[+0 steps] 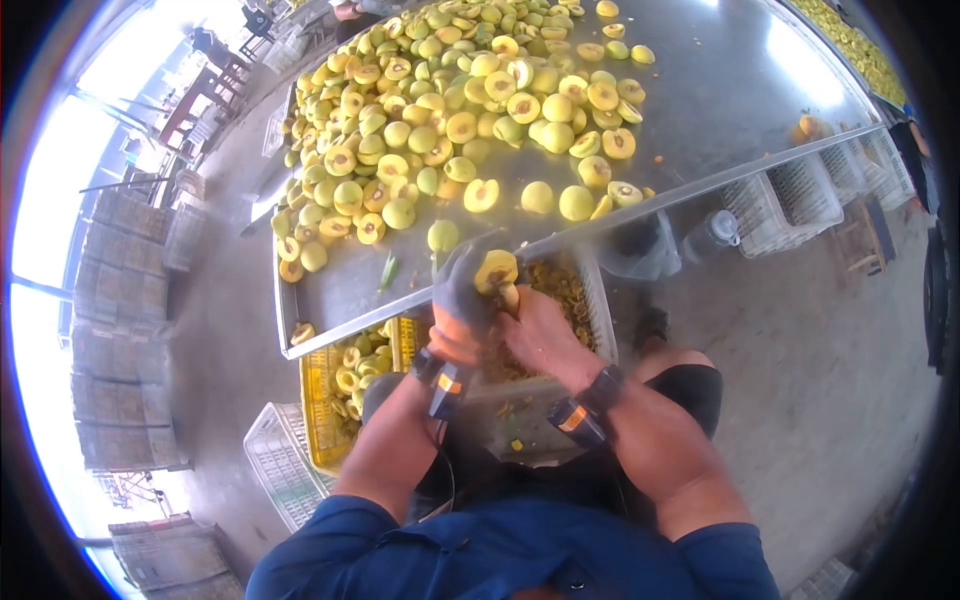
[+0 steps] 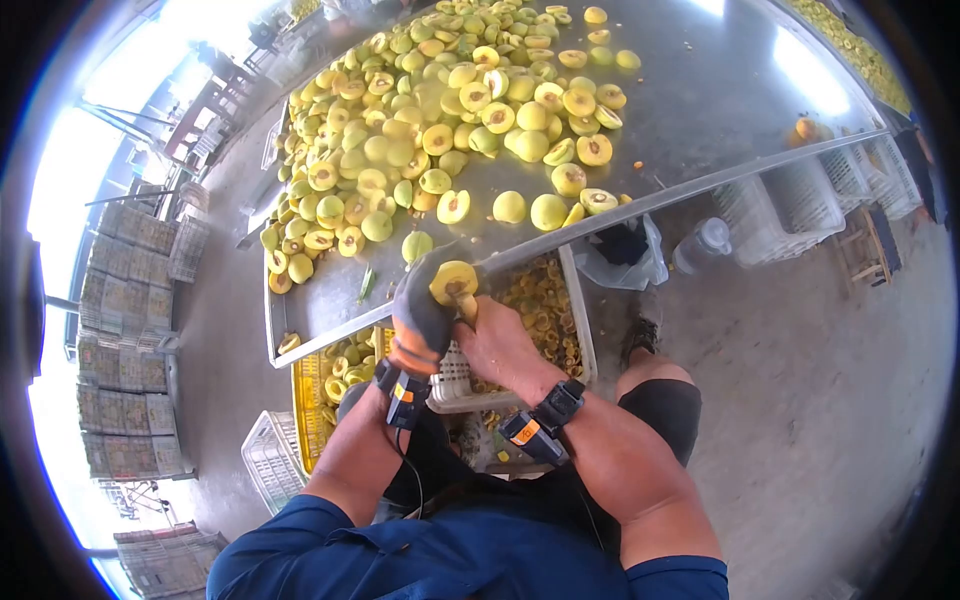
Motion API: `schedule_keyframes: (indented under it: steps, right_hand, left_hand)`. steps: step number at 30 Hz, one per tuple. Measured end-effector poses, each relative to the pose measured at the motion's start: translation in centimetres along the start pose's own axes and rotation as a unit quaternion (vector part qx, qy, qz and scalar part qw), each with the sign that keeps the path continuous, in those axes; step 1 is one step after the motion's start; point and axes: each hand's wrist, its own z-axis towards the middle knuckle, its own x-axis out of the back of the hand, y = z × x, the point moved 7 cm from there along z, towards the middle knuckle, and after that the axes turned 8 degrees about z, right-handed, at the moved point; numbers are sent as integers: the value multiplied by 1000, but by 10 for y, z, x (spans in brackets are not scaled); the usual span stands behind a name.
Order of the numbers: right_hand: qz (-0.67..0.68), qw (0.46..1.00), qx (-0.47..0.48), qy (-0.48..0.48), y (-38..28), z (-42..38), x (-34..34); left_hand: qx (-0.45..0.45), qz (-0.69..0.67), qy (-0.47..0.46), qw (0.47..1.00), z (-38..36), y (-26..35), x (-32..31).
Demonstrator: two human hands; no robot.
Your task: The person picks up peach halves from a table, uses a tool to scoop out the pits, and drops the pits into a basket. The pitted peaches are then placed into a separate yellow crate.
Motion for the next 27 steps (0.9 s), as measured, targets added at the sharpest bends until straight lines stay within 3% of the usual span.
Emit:
schedule_keyframes:
  steps: [1,2,4,7,11,13,15,16,19,21,23,25,27]
  right_hand:
    - [-12,1000,-8,-16,-7,1,1]
    - [101,985,-122,-71,-1,-1,-2]
    - [313,872,-336,-169,-15,-14,-9]
    - [434,778,-397,-221,-30,-28,-17]
    - [424,771,-412,-236,-34,-37,-18]
    - [422,767,-416,-245,-32,-42,-19]
    - [429,749,-436,-253,-33,-53,-24]
    - [434,739,-446,-258,-34,-59,-27]
    - [392,788,-390,-269,-31,-56,-24]
    - [303,826,-387,-276,-31,-57,-15]
    - [264,843,-381,-273,-33,-53,-9]
    - [279,842,-379,-263,-31,-52,-7]
    - [293,851,-353,-256,-17,-55,-10]
  left_hand:
    - [-45,145,14,988,2,1,0]
    - [-58,166,19,984,4,-6,-1]
    - [-17,74,-22,997,1,-15,-2]
    - [-25,-34,-55,998,-4,-20,-5]
    - [-62,-50,-70,994,-8,-40,-8]
    - [-32,-55,-106,992,-3,-28,-6]
    - [81,-108,-149,980,-5,-20,-7]
    - [80,-103,-147,980,-10,-13,-6]
    - [74,-59,-16,995,-15,-16,15]
    - [9,32,57,998,-19,-13,45]
    - [159,-34,103,981,-30,-13,84]
    - [-1,195,108,975,-45,-2,128]
    - [22,251,136,958,-69,-16,175]
